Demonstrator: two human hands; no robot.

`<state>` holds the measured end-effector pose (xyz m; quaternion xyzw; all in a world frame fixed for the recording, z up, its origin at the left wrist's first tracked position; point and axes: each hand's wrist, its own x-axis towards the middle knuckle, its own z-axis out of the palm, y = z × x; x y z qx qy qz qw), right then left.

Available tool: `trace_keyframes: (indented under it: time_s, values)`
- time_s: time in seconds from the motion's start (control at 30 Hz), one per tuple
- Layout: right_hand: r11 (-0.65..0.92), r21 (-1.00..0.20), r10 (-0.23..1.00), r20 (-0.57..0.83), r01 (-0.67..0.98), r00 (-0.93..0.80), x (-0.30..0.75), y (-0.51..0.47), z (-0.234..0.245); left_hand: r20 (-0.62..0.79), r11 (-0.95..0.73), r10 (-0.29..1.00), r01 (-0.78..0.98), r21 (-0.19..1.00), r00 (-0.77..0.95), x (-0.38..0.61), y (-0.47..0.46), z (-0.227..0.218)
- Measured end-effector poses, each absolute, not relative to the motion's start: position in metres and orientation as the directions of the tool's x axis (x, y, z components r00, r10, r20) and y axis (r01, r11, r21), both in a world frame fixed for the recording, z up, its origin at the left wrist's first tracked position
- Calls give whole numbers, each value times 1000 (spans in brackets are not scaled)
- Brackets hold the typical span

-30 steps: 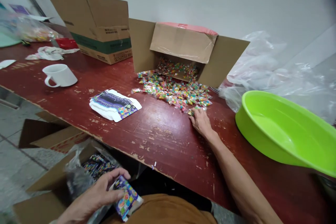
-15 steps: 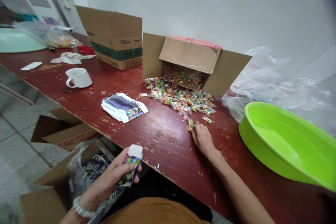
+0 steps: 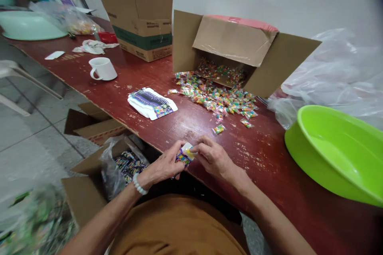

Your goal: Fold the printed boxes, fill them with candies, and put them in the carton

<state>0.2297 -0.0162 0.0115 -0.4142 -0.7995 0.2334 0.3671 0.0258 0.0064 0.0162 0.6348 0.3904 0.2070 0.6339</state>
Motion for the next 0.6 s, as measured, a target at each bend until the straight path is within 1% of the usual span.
trace_keyframes:
  time_s: [0.07,0.13,0.2,0.27,0.33,0.4,0.47,0.5,0.6]
  values:
    - [545,-723,810,324,423,-490,230,-17,18,-247,122,735,234,964,632,25,5,15]
    - [456,-822,822,244,340,-514,231,-17,22,-255,167,731,196,966,633,25,4,12]
    - [301,-925,893,188,232,-408,230,-16,22,-253,215,741,136,967,622,26,2,9]
    - [141,-982,968,111,122,-223,227,-14,15,-244,236,753,95,967,611,27,1,6]
    - [29,-998,995,23,56,-95,222,-11,7,-228,211,778,98,972,585,27,-1,4]
    - [-61,-997,996,-64,46,-70,216,-7,0,-205,159,805,131,979,557,25,-3,4]
    - [-136,-990,984,-139,34,-114,211,-4,-3,-186,139,810,126,982,556,25,-5,3]
    - [-184,-983,969,-183,13,-167,210,-3,-2,-176,153,805,89,984,567,24,-6,2]
    - [-339,-929,904,-280,-145,-323,207,-2,2,-166,272,791,-95,958,588,26,-7,-1]
